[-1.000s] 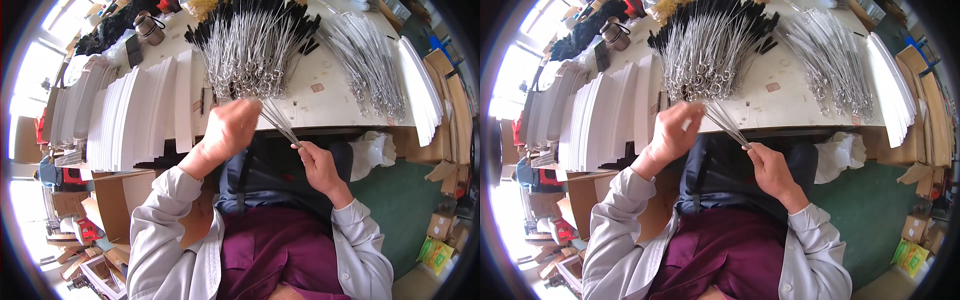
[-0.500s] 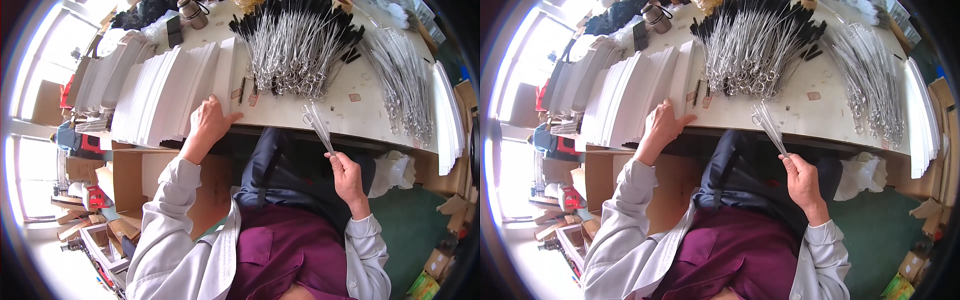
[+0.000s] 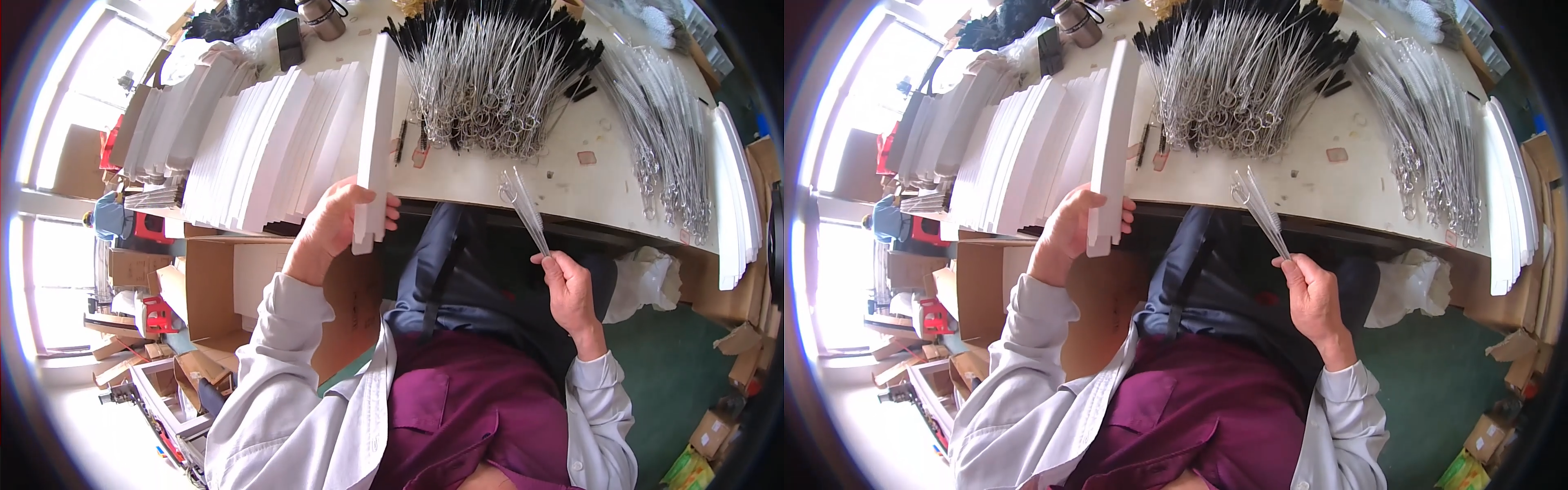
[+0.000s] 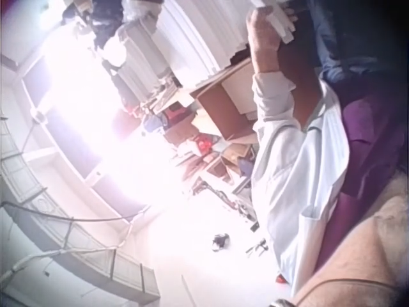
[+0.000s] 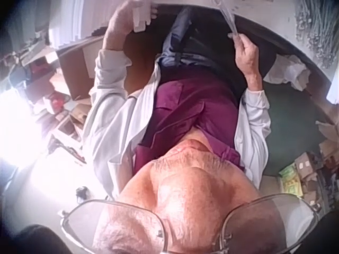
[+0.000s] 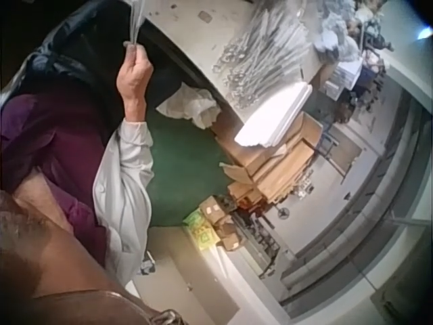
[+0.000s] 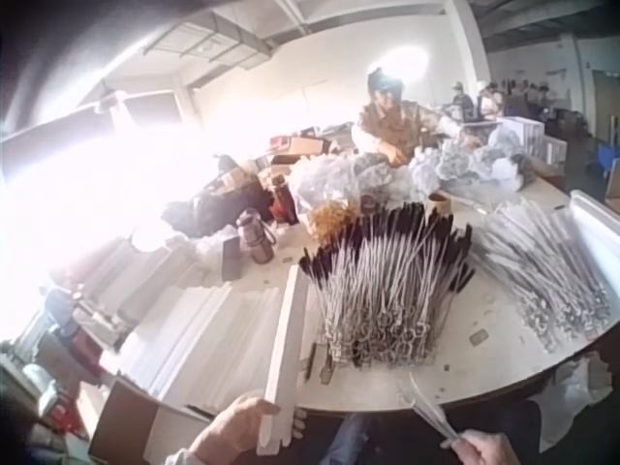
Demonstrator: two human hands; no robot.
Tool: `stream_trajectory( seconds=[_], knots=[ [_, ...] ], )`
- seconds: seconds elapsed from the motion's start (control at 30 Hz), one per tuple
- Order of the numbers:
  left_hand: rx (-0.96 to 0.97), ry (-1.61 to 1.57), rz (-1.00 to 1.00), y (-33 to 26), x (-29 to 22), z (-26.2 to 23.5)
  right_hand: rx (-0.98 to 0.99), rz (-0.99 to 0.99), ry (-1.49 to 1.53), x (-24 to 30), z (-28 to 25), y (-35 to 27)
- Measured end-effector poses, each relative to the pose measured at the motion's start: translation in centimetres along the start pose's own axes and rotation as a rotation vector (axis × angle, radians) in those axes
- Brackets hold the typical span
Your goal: Packaging wire brushes into white rectangular boxes.
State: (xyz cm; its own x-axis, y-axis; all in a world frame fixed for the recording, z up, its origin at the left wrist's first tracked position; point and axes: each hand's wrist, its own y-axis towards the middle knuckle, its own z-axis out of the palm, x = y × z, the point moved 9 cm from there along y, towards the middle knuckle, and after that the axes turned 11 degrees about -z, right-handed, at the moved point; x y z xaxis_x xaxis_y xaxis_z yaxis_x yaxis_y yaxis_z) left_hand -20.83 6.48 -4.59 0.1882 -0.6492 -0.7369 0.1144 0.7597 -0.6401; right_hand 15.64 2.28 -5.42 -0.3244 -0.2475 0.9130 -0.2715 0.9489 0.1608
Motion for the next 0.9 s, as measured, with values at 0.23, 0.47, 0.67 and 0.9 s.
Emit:
stream_trajectory(
  seconds=[0.23, 0.47, 0.67, 0.9],
  knots=[
    [0.251, -0.138, 0.282, -0.8, -2.3, 8.0, 0.06, 0.002, 0.18, 1.7, 0.9, 0.5],
    [0.204, -0.415, 0.353, 2.2, -3.6, 8.6, 0.211, 0.017, 0.239, 5.1, 1.7, -1.0],
    [0.263, -0.492, 0.371, 2.0, -3.6, 11.9, 0.286, 0.008, 0.217, 4.4, 3.0, -1.5],
    [0.22, -0.444, 0.403, 1.5, -2.9, 12.4, 0.218, -0.032, 0.037, 4.4, 2.1, -0.8]
  ],
)
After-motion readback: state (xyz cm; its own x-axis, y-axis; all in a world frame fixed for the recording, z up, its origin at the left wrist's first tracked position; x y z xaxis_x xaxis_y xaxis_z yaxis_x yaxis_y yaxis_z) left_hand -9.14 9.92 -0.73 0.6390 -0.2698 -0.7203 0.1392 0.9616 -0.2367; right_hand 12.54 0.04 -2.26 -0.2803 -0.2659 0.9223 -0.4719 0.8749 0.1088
